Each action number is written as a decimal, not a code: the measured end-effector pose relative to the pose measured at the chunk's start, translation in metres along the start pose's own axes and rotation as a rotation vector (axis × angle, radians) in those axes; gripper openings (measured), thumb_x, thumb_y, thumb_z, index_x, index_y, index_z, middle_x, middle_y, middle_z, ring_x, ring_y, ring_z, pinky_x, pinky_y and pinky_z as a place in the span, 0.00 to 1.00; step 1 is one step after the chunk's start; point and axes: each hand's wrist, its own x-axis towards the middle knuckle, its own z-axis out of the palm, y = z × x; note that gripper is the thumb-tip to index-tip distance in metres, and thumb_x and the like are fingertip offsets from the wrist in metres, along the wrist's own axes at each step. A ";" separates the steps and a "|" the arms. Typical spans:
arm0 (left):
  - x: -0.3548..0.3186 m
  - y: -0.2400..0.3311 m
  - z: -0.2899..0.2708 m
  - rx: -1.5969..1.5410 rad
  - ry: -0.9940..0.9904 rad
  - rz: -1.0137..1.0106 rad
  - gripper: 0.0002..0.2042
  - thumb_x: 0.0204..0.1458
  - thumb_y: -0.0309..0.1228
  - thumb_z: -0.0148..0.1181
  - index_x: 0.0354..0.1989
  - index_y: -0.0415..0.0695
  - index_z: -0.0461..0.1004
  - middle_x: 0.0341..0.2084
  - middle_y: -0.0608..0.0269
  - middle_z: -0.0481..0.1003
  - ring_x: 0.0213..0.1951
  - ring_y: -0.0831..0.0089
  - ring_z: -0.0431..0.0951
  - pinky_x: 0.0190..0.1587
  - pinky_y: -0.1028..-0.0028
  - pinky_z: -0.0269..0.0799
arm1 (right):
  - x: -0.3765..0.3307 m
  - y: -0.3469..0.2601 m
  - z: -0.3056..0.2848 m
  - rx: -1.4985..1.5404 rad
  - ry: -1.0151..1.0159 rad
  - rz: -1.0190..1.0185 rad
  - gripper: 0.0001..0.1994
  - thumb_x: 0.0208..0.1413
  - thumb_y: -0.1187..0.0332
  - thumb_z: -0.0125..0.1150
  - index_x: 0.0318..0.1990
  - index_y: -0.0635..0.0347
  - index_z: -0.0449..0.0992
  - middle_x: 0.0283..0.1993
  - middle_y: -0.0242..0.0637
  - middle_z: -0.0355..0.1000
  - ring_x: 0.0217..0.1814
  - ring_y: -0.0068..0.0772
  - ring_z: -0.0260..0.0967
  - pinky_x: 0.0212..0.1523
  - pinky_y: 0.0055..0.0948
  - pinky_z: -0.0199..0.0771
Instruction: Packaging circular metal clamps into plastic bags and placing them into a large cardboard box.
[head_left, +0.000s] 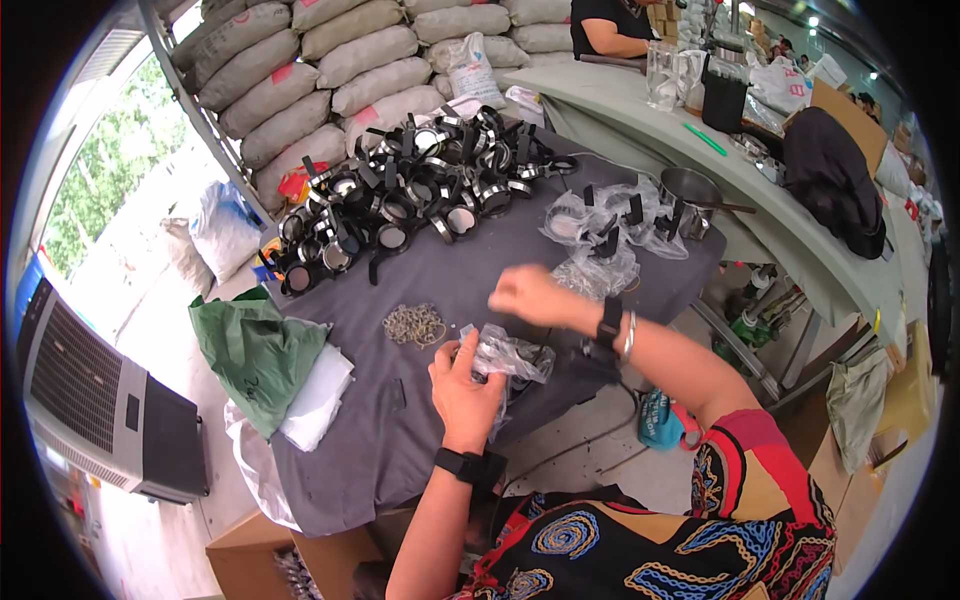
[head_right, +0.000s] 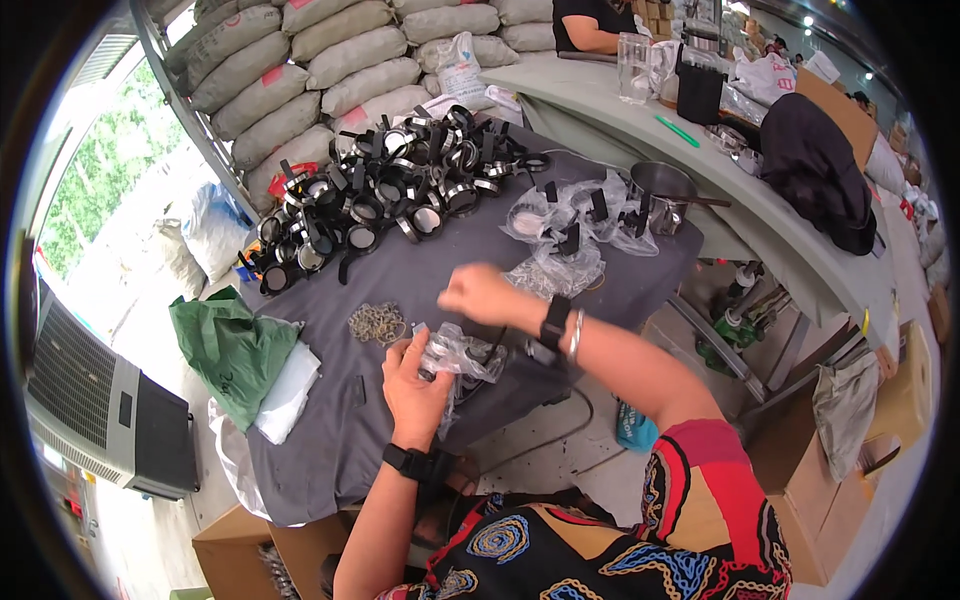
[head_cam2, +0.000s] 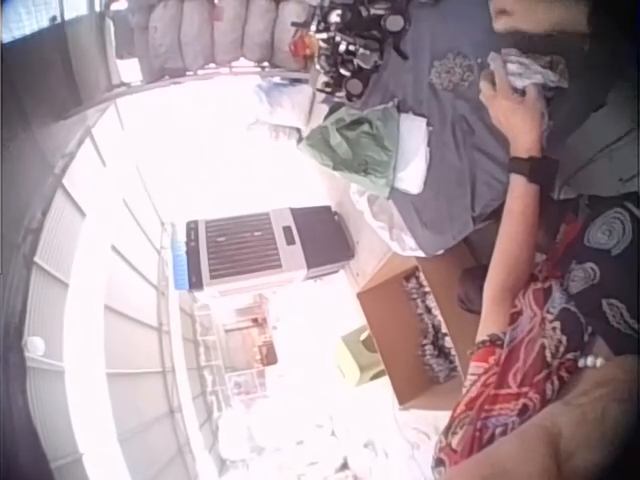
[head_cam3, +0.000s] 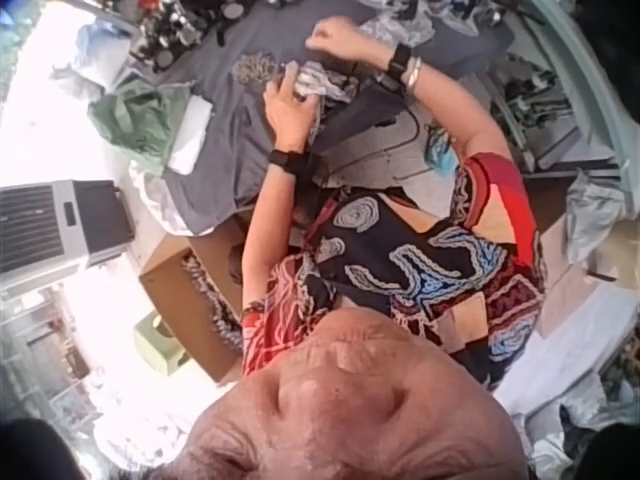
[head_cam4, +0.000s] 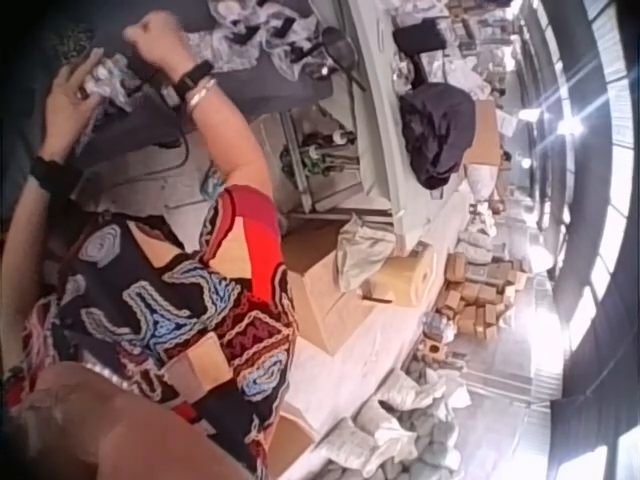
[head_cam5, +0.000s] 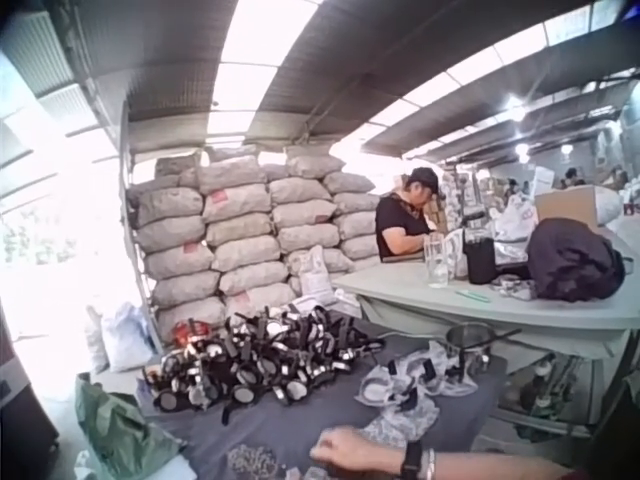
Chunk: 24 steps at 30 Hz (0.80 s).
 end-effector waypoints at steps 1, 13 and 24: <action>-0.002 0.001 -0.002 0.003 -0.004 -0.007 0.29 0.35 0.31 0.66 0.53 0.49 0.73 0.46 0.57 0.70 0.45 0.58 0.70 0.47 0.64 0.70 | 0.012 0.008 -0.015 -0.288 0.112 -0.001 0.14 0.48 0.61 0.60 0.27 0.67 0.75 0.27 0.51 0.72 0.31 0.49 0.72 0.33 0.41 0.71; 0.003 0.001 -0.002 0.010 0.031 0.013 0.27 0.35 0.29 0.65 0.51 0.47 0.74 0.47 0.59 0.72 0.45 0.60 0.71 0.49 0.66 0.69 | 0.032 0.018 -0.048 -1.139 0.103 -0.210 0.07 0.48 0.70 0.53 0.31 0.60 0.76 0.34 0.42 0.73 0.46 0.42 0.69 0.60 0.62 0.49; 0.011 0.001 -0.009 0.072 -0.128 0.047 0.29 0.34 0.33 0.65 0.53 0.51 0.73 0.42 0.58 0.72 0.42 0.58 0.71 0.43 0.64 0.72 | -0.010 -0.006 0.009 0.356 -0.458 0.169 0.11 0.52 0.67 0.56 0.28 0.70 0.71 0.23 0.35 0.66 0.26 0.23 0.58 0.26 0.31 0.61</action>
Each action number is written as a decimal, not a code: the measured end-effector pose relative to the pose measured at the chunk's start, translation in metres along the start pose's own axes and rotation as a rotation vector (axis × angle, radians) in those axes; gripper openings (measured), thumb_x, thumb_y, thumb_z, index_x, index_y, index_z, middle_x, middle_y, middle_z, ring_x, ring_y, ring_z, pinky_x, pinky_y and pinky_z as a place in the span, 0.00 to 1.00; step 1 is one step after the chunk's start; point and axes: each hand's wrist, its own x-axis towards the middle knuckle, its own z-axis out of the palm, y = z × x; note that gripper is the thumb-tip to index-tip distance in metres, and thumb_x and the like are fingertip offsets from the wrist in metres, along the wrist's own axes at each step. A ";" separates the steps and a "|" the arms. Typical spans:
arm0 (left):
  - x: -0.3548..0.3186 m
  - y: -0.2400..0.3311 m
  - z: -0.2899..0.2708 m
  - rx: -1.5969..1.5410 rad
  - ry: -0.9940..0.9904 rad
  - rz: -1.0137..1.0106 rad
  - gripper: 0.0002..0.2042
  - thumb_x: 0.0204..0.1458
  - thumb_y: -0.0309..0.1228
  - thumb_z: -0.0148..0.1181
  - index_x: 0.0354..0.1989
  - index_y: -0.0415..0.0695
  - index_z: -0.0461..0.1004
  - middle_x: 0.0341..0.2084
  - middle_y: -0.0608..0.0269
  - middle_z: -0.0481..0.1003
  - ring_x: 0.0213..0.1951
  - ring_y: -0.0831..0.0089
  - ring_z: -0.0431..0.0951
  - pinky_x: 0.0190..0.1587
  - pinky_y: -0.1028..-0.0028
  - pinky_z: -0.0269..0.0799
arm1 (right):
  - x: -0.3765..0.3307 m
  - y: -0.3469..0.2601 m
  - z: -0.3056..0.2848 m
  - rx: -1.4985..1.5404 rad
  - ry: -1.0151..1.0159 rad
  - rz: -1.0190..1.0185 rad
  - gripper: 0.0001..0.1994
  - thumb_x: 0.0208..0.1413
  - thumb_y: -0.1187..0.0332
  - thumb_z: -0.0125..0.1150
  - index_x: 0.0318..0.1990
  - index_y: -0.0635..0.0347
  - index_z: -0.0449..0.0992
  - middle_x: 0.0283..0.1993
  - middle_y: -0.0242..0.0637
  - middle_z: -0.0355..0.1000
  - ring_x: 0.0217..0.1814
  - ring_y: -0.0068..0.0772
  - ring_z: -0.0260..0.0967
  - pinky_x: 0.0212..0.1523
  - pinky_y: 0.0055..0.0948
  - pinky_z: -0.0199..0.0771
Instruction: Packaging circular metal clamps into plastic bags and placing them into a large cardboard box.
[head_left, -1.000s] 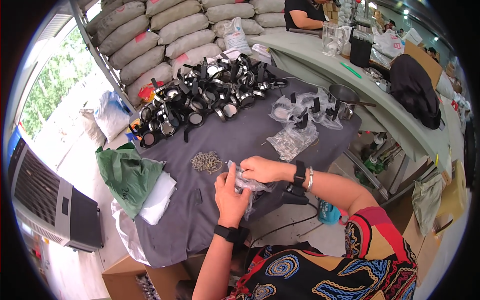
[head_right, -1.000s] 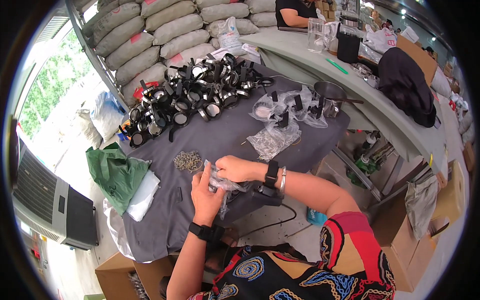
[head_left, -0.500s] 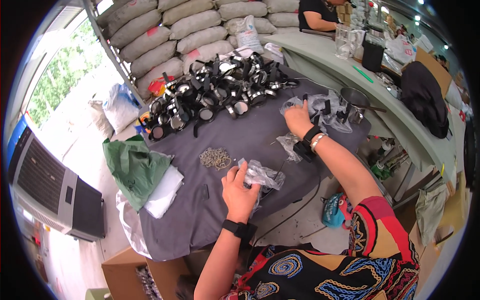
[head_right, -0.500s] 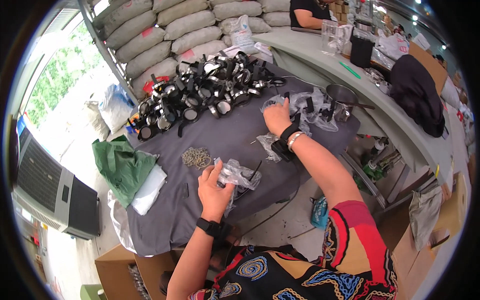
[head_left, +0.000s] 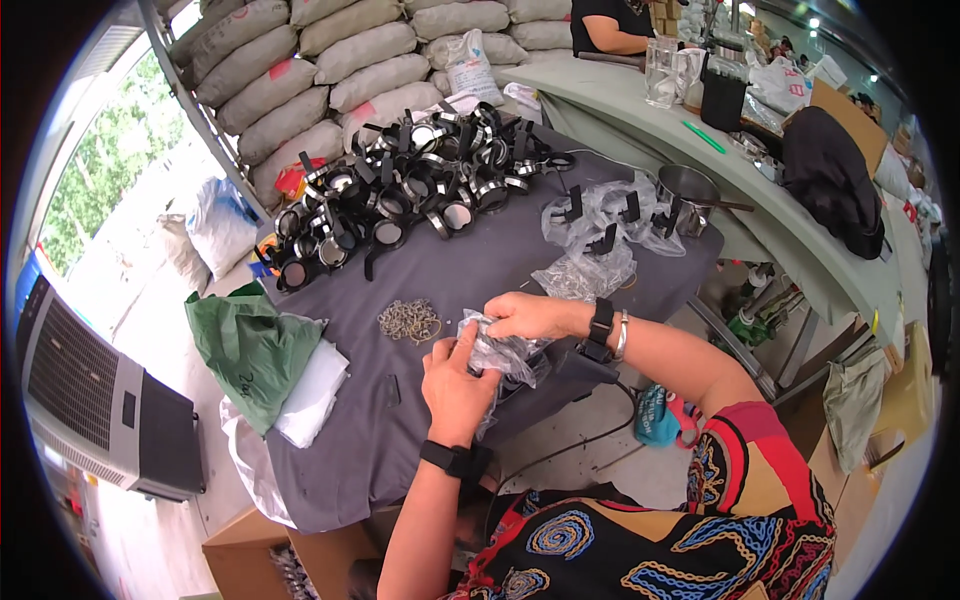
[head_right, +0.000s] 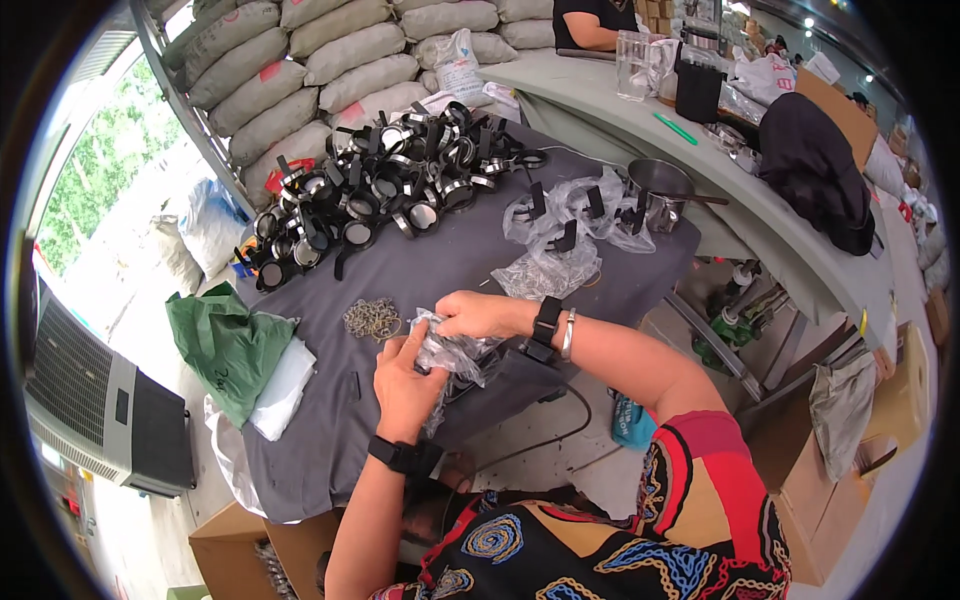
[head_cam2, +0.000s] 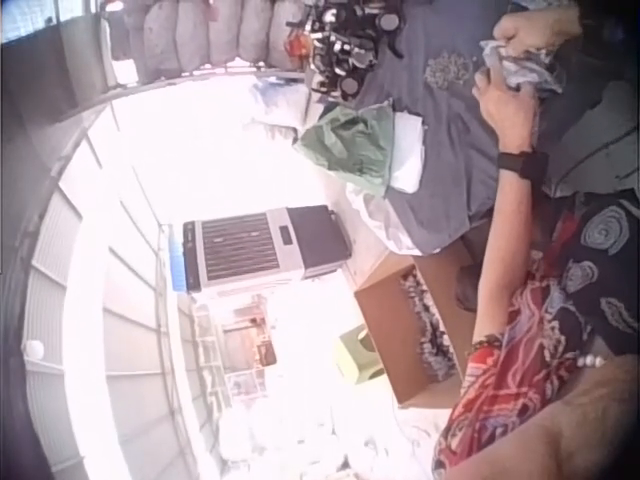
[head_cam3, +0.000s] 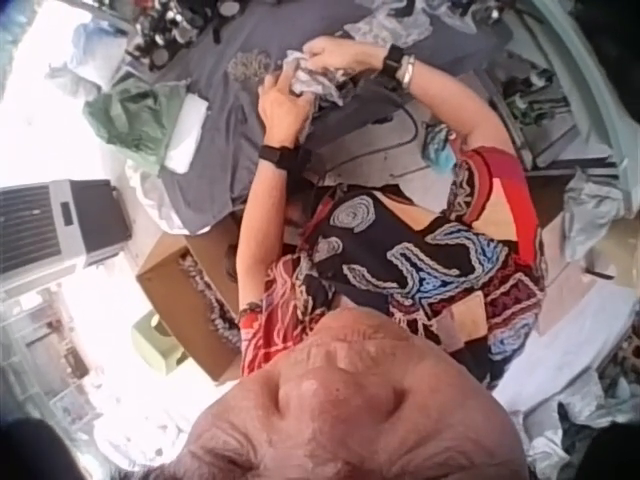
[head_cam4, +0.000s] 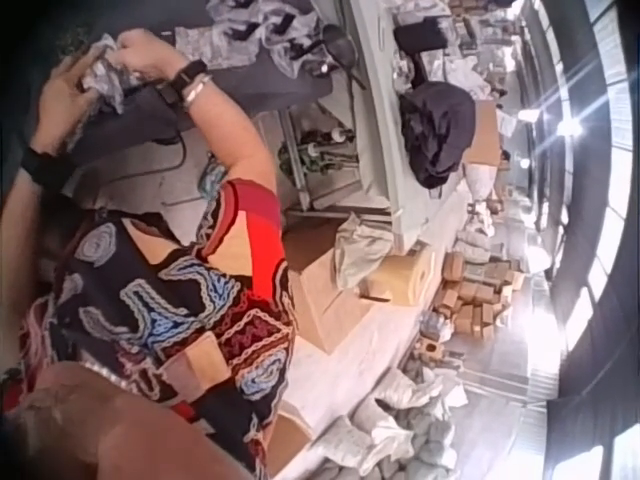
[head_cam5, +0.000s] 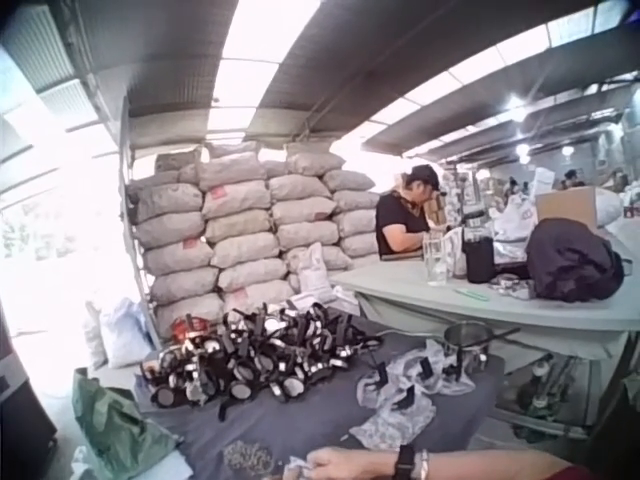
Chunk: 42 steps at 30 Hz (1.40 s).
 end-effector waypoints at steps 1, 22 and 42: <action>0.001 -0.001 0.000 0.001 0.001 0.002 0.29 0.34 0.33 0.65 0.53 0.51 0.73 0.42 0.58 0.72 0.42 0.58 0.71 0.43 0.64 0.72 | 0.000 -0.003 -0.003 0.042 0.062 0.026 0.12 0.52 0.65 0.57 0.29 0.69 0.72 0.24 0.36 0.67 0.27 0.23 0.59 0.27 0.30 0.63; -0.002 0.000 0.002 -0.016 0.037 -0.013 0.29 0.34 0.32 0.65 0.52 0.54 0.73 0.42 0.59 0.72 0.42 0.57 0.71 0.42 0.63 0.73 | 0.037 0.041 -0.114 -1.426 0.685 -0.084 0.07 0.50 0.72 0.50 0.33 0.60 0.74 0.33 0.42 0.76 0.36 0.44 0.75 0.50 0.51 0.60; 0.018 -0.005 -0.014 -0.063 -0.241 -0.129 0.40 0.31 0.34 0.71 0.59 0.47 0.63 0.46 0.54 0.70 0.46 0.53 0.73 0.46 0.63 0.71 | -0.013 -0.011 -0.021 0.036 -0.362 0.052 0.17 0.51 0.68 0.60 0.46 0.66 0.69 0.43 0.32 0.70 0.44 0.22 0.65 0.47 0.25 0.67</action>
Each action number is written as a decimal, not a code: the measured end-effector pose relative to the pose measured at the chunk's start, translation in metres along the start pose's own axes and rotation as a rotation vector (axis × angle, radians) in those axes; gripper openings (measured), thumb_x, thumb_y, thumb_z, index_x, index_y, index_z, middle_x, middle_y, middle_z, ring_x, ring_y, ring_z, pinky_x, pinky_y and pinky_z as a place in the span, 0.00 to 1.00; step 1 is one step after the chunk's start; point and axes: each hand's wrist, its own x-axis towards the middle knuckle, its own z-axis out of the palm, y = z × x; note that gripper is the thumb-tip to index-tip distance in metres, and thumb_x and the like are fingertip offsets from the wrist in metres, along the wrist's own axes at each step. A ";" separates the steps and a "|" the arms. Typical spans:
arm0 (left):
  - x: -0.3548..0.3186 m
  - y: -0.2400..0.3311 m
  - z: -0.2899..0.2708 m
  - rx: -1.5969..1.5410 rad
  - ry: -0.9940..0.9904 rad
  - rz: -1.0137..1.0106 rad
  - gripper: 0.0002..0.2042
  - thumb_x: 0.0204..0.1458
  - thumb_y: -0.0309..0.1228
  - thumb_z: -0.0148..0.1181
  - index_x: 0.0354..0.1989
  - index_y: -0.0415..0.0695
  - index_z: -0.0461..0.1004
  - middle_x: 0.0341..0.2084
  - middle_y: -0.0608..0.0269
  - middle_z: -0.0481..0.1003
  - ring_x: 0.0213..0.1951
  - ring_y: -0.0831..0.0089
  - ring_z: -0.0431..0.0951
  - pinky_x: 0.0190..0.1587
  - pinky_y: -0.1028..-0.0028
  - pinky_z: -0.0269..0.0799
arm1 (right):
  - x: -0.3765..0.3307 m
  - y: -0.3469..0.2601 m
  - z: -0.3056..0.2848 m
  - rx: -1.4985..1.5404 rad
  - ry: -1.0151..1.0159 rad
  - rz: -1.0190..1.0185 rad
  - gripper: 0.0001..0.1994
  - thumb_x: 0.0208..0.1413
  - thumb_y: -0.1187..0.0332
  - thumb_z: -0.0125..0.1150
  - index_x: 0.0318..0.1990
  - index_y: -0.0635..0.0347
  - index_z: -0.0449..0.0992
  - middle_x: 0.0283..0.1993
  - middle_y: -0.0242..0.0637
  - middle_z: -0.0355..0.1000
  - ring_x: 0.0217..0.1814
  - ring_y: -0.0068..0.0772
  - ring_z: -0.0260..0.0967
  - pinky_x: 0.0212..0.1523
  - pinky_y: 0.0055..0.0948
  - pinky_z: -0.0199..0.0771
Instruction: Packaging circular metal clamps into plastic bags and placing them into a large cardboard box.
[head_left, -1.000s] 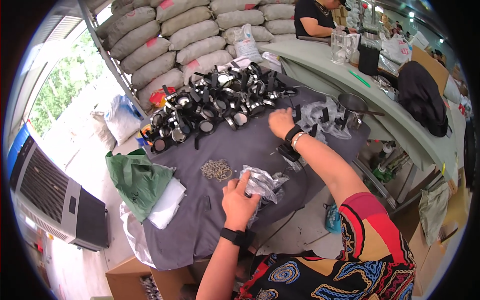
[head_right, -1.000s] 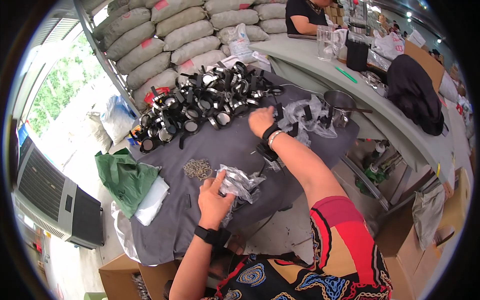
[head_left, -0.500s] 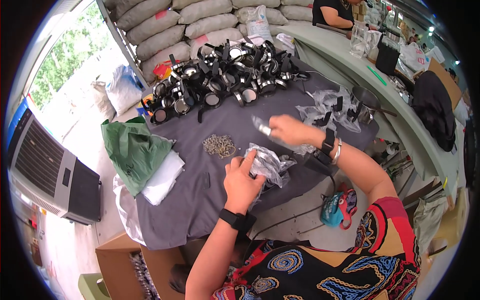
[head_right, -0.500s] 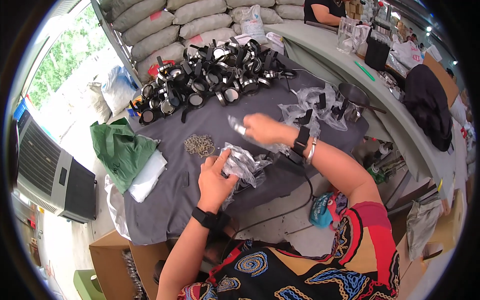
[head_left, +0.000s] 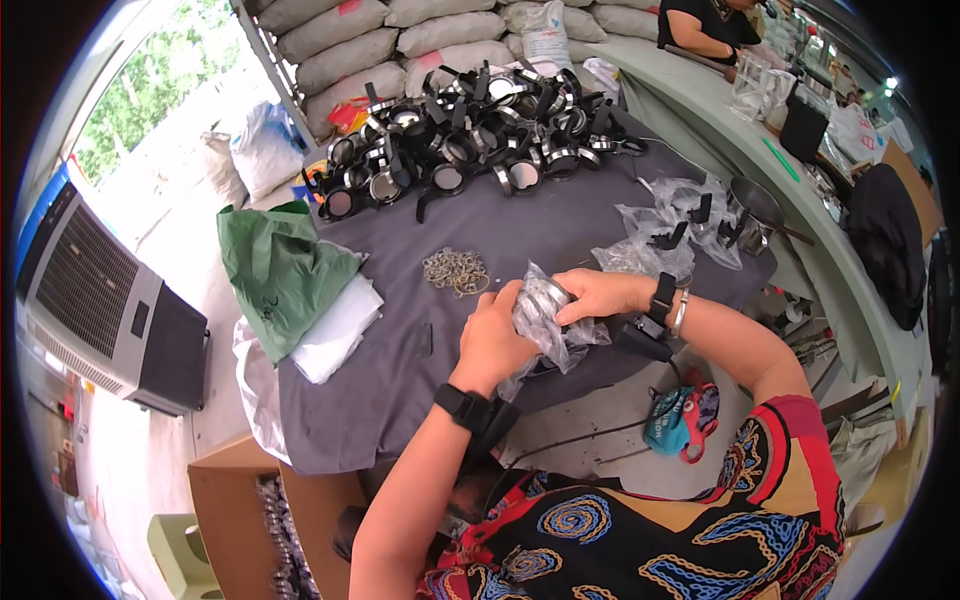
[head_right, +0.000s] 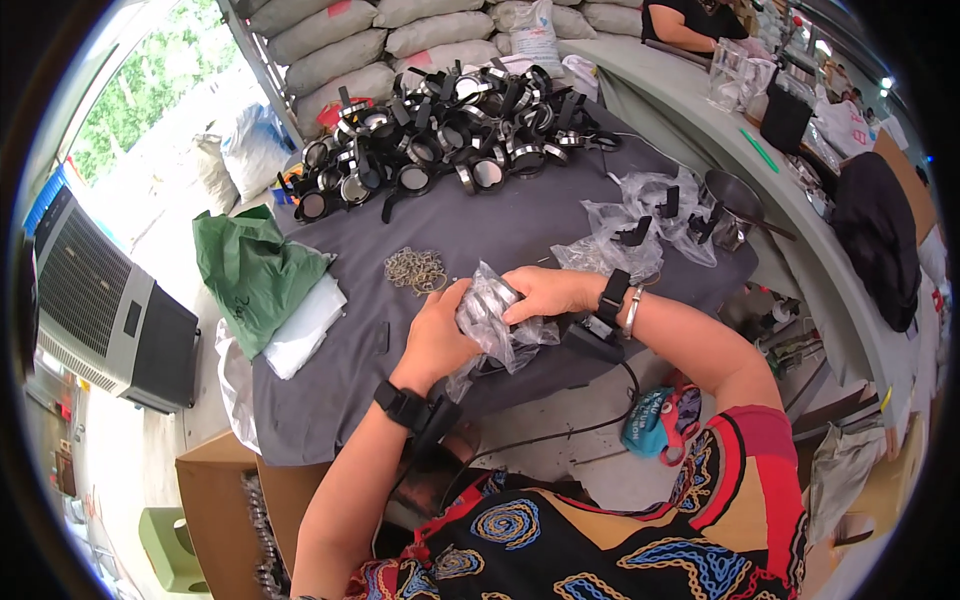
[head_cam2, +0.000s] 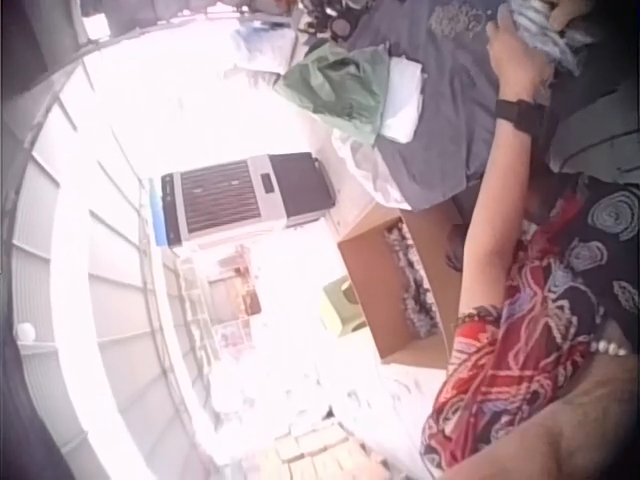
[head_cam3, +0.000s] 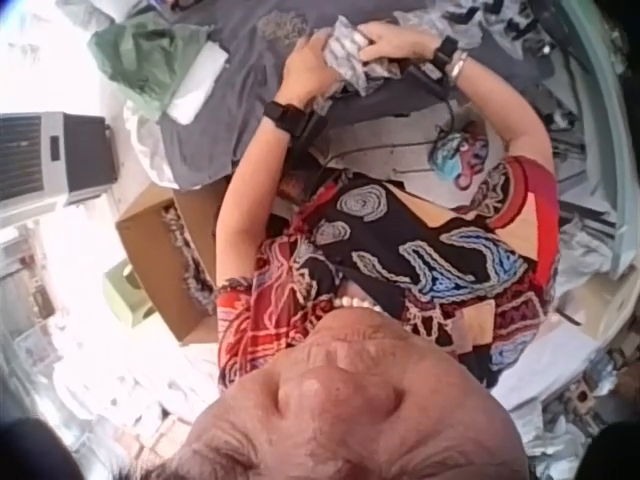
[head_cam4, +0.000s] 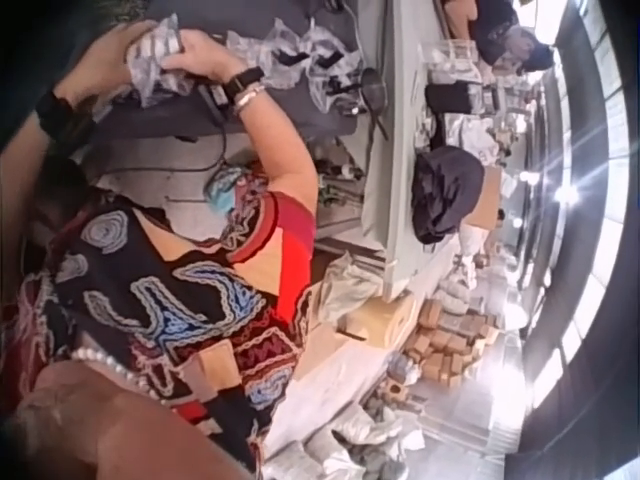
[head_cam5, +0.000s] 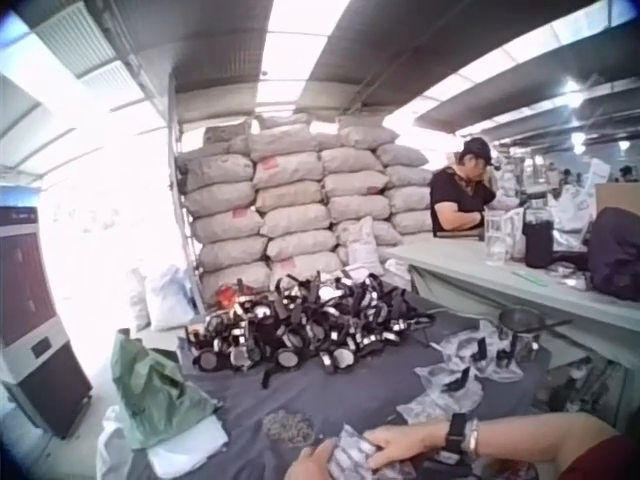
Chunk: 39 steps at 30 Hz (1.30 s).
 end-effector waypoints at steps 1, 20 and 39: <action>0.003 0.000 -0.004 -0.020 -0.049 -0.018 0.40 0.30 0.35 0.72 0.58 0.47 0.64 0.46 0.53 0.70 0.46 0.53 0.74 0.46 0.63 0.72 | 0.002 0.000 0.000 0.032 -0.003 -0.058 0.16 0.50 0.69 0.59 0.46 0.66 0.70 0.44 0.32 0.72 0.44 0.21 0.65 0.46 0.26 0.68; 0.006 -0.009 0.033 -0.115 0.212 -0.021 0.30 0.16 0.37 0.74 0.36 0.43 0.74 0.33 0.51 0.74 0.39 0.55 0.76 0.46 0.61 0.68 | 0.005 0.003 0.028 0.008 0.158 -0.014 0.16 0.42 0.72 0.67 0.42 0.63 0.74 0.37 0.25 0.74 0.37 0.17 0.69 0.39 0.21 0.69; -0.260 -0.128 -0.265 0.144 0.812 -0.322 0.30 0.32 0.34 0.67 0.49 0.41 0.73 0.41 0.46 0.75 0.44 0.53 0.77 0.48 0.64 0.72 | 0.238 -0.259 0.269 -0.377 -0.310 -0.634 0.20 0.40 0.73 0.58 0.45 0.68 0.71 0.37 0.36 0.72 0.40 0.24 0.69 0.41 0.25 0.69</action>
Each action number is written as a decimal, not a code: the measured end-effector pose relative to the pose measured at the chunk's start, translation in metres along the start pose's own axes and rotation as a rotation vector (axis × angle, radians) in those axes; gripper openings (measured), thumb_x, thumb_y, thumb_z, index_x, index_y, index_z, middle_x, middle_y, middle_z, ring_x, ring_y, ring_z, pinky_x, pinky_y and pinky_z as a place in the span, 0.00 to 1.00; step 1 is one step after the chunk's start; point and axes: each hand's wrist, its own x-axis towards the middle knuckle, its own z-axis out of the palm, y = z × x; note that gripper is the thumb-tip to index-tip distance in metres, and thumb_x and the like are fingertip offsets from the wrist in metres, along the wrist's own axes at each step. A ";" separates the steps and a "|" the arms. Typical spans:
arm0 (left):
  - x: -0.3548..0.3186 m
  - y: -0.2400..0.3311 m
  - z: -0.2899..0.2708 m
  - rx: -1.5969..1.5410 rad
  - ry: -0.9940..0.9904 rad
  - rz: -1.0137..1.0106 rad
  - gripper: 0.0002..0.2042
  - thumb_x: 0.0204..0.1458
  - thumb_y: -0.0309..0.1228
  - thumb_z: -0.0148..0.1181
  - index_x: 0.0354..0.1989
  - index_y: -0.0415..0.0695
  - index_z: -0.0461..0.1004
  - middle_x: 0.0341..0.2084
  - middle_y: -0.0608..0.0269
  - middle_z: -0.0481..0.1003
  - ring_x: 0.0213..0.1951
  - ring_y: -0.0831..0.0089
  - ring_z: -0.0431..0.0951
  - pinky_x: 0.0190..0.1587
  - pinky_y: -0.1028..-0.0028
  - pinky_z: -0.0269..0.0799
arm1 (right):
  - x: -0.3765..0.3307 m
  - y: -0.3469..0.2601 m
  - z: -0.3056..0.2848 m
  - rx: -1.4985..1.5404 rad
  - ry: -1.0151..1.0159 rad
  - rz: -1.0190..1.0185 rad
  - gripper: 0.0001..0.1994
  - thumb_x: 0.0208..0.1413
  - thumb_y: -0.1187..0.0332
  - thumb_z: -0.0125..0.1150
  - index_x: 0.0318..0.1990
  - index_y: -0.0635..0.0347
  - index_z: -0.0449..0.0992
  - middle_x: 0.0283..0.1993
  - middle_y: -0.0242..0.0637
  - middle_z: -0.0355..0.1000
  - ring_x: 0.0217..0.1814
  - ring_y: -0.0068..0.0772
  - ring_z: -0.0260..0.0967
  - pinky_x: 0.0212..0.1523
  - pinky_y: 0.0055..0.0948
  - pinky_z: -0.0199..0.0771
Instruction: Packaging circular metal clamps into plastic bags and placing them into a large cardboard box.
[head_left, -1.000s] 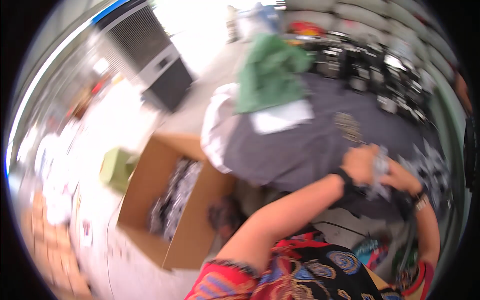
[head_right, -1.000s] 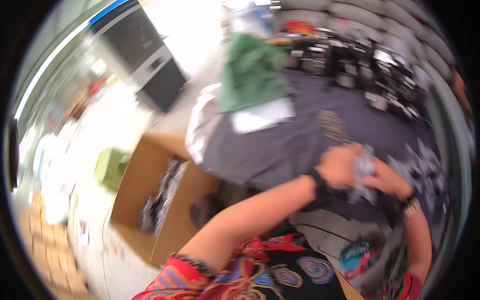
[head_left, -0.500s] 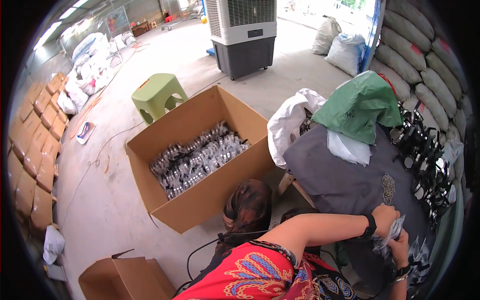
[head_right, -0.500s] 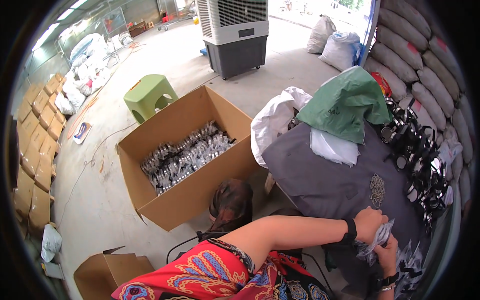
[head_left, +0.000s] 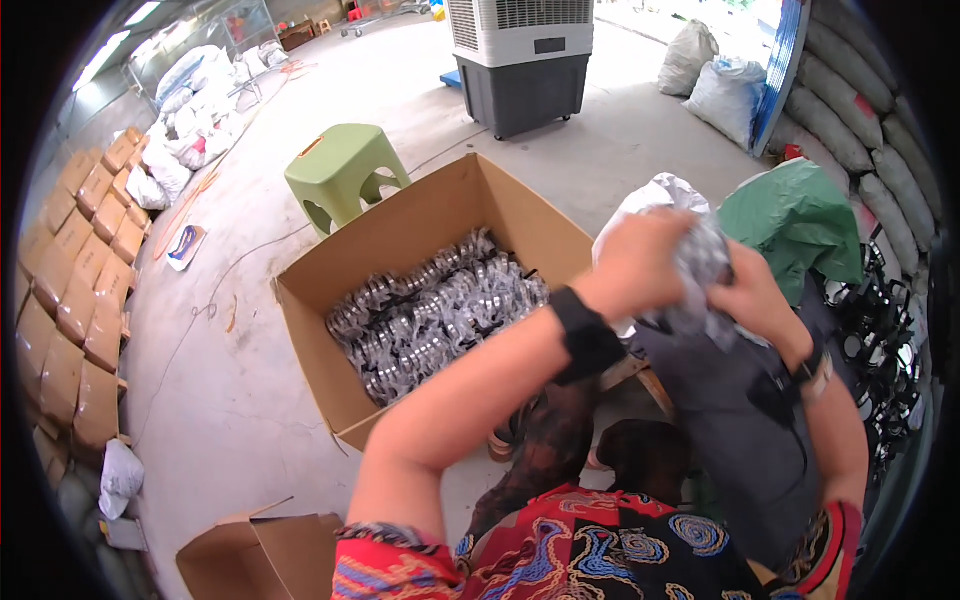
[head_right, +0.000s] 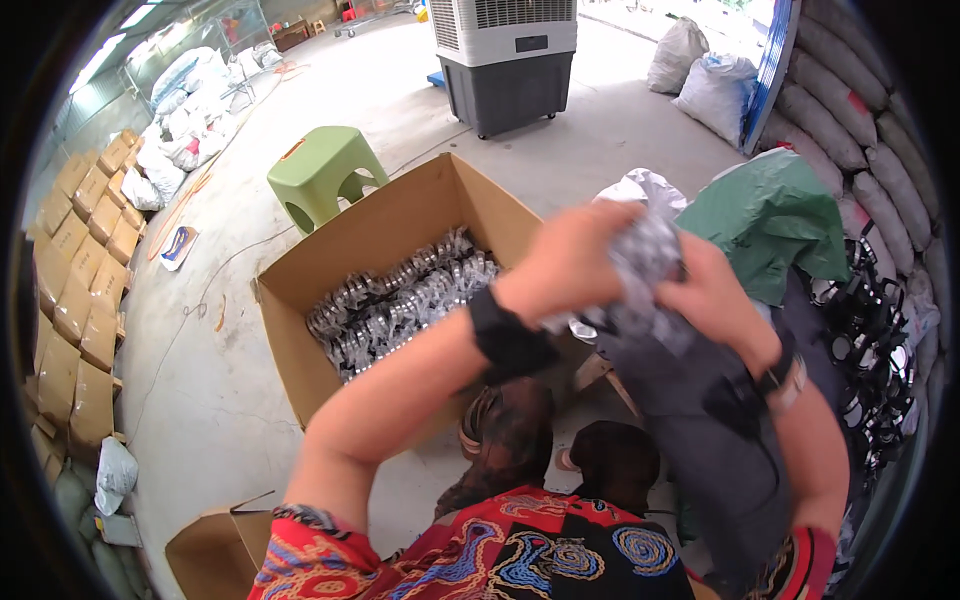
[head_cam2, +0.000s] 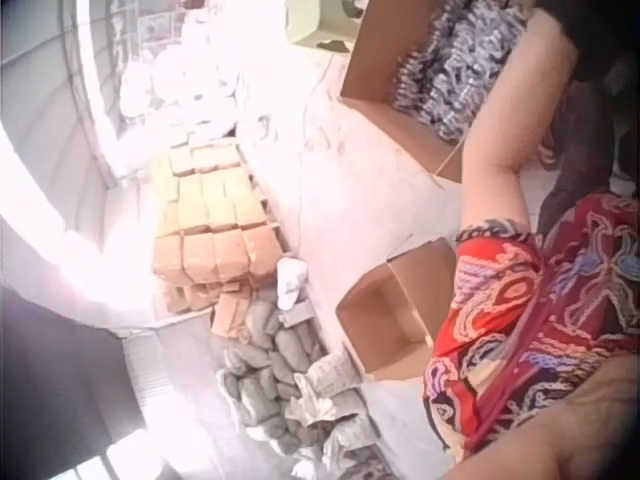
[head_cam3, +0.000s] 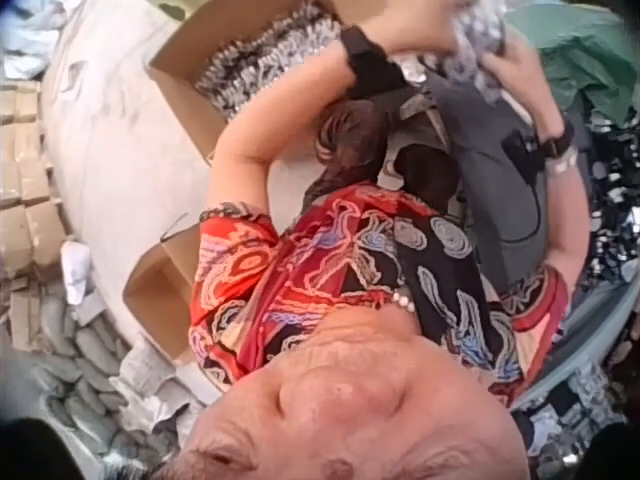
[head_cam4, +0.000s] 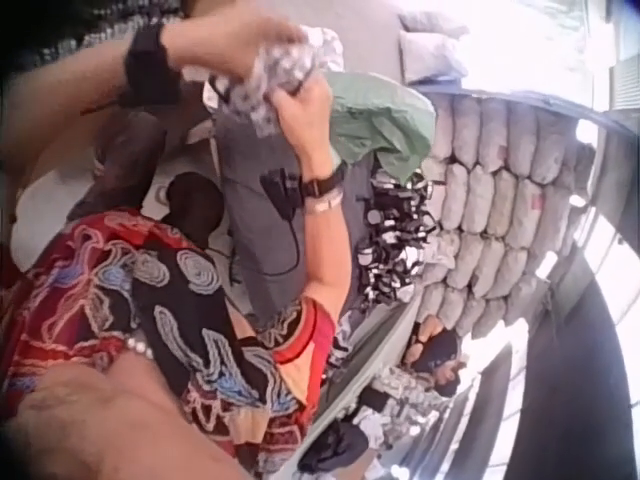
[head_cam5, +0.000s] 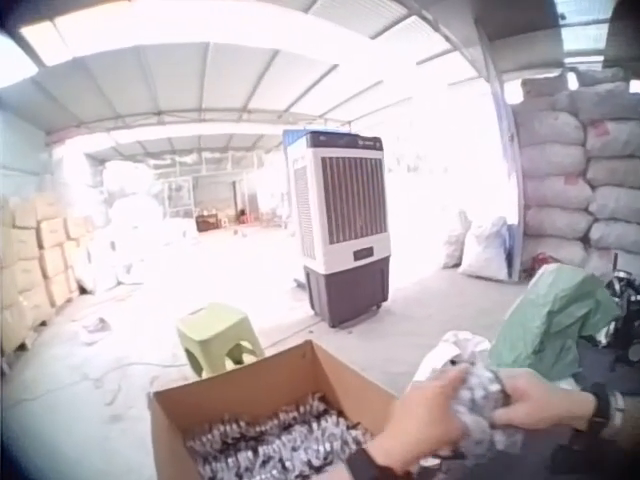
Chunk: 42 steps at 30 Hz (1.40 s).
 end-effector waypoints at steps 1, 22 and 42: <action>0.001 -0.027 -0.023 0.039 0.008 -0.047 0.31 0.32 0.35 0.68 0.51 0.40 0.72 0.42 0.46 0.76 0.45 0.55 0.77 0.49 0.66 0.72 | 0.036 -0.001 0.012 -0.108 -0.056 -0.017 0.18 0.39 0.71 0.59 0.42 0.68 0.72 0.35 0.40 0.72 0.37 0.27 0.70 0.39 0.28 0.69; -0.136 -0.525 -0.164 0.137 0.222 -0.824 0.33 0.30 0.31 0.73 0.52 0.40 0.72 0.42 0.57 0.78 0.44 0.70 0.78 0.49 0.74 0.70 | 0.431 0.138 0.483 -0.013 -0.376 -0.135 0.16 0.32 0.69 0.66 0.32 0.66 0.75 0.36 0.55 0.73 0.43 0.56 0.71 0.45 0.41 0.71; -0.228 -0.639 -0.115 0.356 0.053 -0.956 0.35 0.28 0.26 0.68 0.55 0.52 0.70 0.50 0.55 0.73 0.52 0.56 0.72 0.54 0.67 0.68 | 0.410 0.221 0.616 0.266 -0.417 0.090 0.17 0.36 0.74 0.62 0.37 0.75 0.70 0.38 0.61 0.71 0.44 0.55 0.70 0.44 0.40 0.68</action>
